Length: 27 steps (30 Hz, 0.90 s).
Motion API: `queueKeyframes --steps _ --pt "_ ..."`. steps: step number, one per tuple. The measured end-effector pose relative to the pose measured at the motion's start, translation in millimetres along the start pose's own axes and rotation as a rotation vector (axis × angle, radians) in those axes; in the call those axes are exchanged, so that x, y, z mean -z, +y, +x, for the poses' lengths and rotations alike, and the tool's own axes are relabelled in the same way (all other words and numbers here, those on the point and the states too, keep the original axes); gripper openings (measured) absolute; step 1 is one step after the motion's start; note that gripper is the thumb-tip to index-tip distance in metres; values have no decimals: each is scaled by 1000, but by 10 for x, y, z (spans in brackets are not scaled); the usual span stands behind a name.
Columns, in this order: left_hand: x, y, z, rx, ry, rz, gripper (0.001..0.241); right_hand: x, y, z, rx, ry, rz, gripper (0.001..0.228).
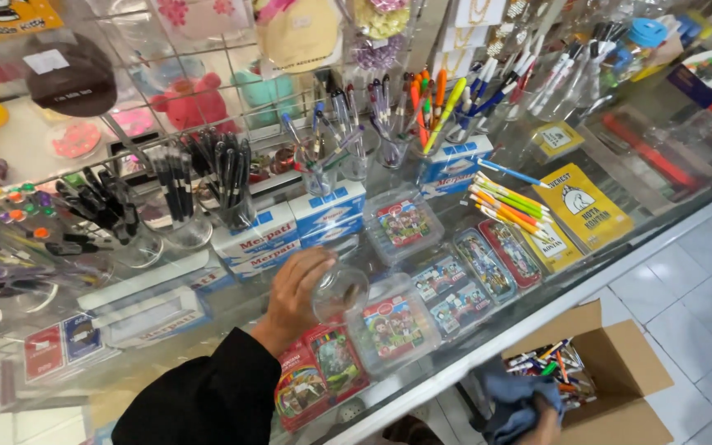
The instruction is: The recorder is organizing pens and cleaning a glass container in a stationery shop.
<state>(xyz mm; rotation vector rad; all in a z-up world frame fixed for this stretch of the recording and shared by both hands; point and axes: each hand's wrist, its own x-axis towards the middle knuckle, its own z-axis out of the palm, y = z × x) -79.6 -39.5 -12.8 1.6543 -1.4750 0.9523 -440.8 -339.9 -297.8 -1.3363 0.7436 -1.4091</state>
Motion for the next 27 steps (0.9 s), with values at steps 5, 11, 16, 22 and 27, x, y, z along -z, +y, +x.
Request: queueKeyframes --steps 5,11,16,22,27 --pt "-93 575 418 415 -21 -132 73 -933 -1731 580 -762 -147 233 58" --pt "-377 1187 966 336 -322 -180 70 -1360 -1928 185 169 -635 -280 56" --pt "-473 1204 1242 -46 -335 25 49 -1635 -2077 751 793 -956 -377 52" --pt "-474 1295 1438 -373 -360 231 31 -1879 -2155 1117 961 -1310 -583 31" --pt "-322 1123 1470 -434 -357 293 28 -2044 -2081 1172 844 -1449 -716 33"
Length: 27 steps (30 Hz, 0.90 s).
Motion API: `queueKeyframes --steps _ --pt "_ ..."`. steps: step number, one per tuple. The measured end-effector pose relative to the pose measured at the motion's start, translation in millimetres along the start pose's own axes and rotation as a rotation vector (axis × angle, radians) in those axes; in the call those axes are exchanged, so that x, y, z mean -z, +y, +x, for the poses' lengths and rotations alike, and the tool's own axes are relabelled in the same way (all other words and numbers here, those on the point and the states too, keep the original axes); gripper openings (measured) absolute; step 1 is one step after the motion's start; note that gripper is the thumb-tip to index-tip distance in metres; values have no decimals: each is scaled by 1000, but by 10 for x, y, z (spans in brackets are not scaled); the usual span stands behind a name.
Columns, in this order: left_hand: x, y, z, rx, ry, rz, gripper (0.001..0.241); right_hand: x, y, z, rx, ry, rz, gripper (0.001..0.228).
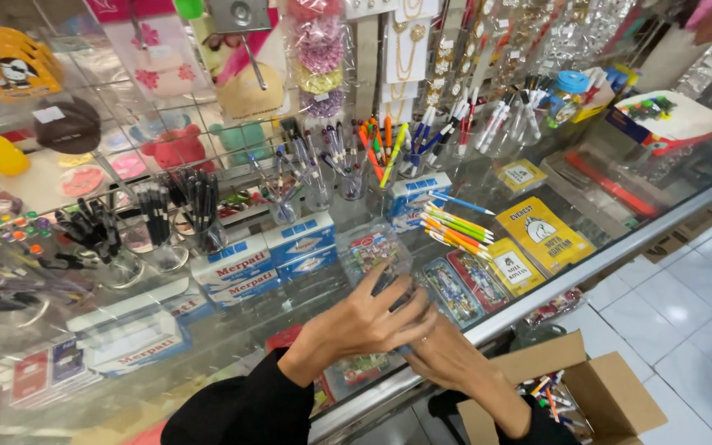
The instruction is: The recorder is organizing pens and cleaning a glass container in a stationery shop.
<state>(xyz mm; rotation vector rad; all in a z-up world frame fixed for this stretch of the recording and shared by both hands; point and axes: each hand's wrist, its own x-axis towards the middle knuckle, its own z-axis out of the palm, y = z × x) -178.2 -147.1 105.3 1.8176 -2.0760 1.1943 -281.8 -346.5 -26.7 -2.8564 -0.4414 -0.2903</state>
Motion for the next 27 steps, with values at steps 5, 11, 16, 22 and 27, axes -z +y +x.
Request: queueKeyframes --steps 5,11,16,22,27 --pt "-83 -149 -159 12 76 -37 26 -739 586 -67 -66 74 723 45" --pt "-318 -210 -334 18 178 -66 34 -770 390 140 -338 169 2142 44" --pt "-341 -221 -313 324 249 -339 62 -560 114 335 -414 394 1989 49" --pt "-423 -147 -214 1049 570 -1832 92 9 -98 506 -315 417 1107 57" --pt "-647 -3 -304 1157 514 -1709 74 -73 -258 555 -67 422 470 45"
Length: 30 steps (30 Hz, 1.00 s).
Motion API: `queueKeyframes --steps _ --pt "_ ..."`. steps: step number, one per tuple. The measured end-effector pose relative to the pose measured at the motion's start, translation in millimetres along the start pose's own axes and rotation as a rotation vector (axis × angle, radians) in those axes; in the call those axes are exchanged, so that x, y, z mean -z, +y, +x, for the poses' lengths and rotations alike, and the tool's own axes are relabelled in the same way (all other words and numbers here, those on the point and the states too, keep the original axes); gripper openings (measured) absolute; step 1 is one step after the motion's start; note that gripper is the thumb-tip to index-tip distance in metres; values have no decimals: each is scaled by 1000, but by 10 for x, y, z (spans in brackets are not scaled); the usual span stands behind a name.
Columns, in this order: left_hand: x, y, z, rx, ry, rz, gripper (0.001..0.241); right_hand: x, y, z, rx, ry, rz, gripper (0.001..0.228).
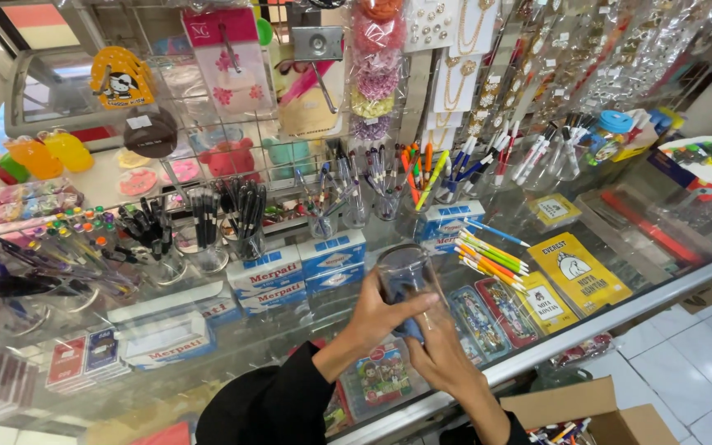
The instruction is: The recorder is organizing pens and cleaning a glass container in a stationery shop.
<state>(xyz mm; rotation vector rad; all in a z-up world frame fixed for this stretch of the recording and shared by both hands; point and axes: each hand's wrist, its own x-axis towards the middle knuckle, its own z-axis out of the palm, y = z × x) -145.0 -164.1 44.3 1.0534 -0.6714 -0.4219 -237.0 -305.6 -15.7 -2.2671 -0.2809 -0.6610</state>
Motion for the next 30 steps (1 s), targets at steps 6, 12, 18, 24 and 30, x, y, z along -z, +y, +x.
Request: queueKeyframes --steps 6,12,18,24,30 --pt "-109 338 -66 70 -126 -204 60 -220 33 -196 -482 165 1101 46" --pt "-27 249 -41 162 -233 -529 74 -774 241 -395 -543 543 1486 40" --pt "-20 404 -64 76 -409 -343 77 -579 -265 -108 -425 443 831 35" --pt "-5 582 -35 -44 -487 -211 73 -454 -422 -27 -608 188 2727 28" --pt "107 1140 -72 -236 -273 174 73 -304 -166 -241 -622 299 2599 33"
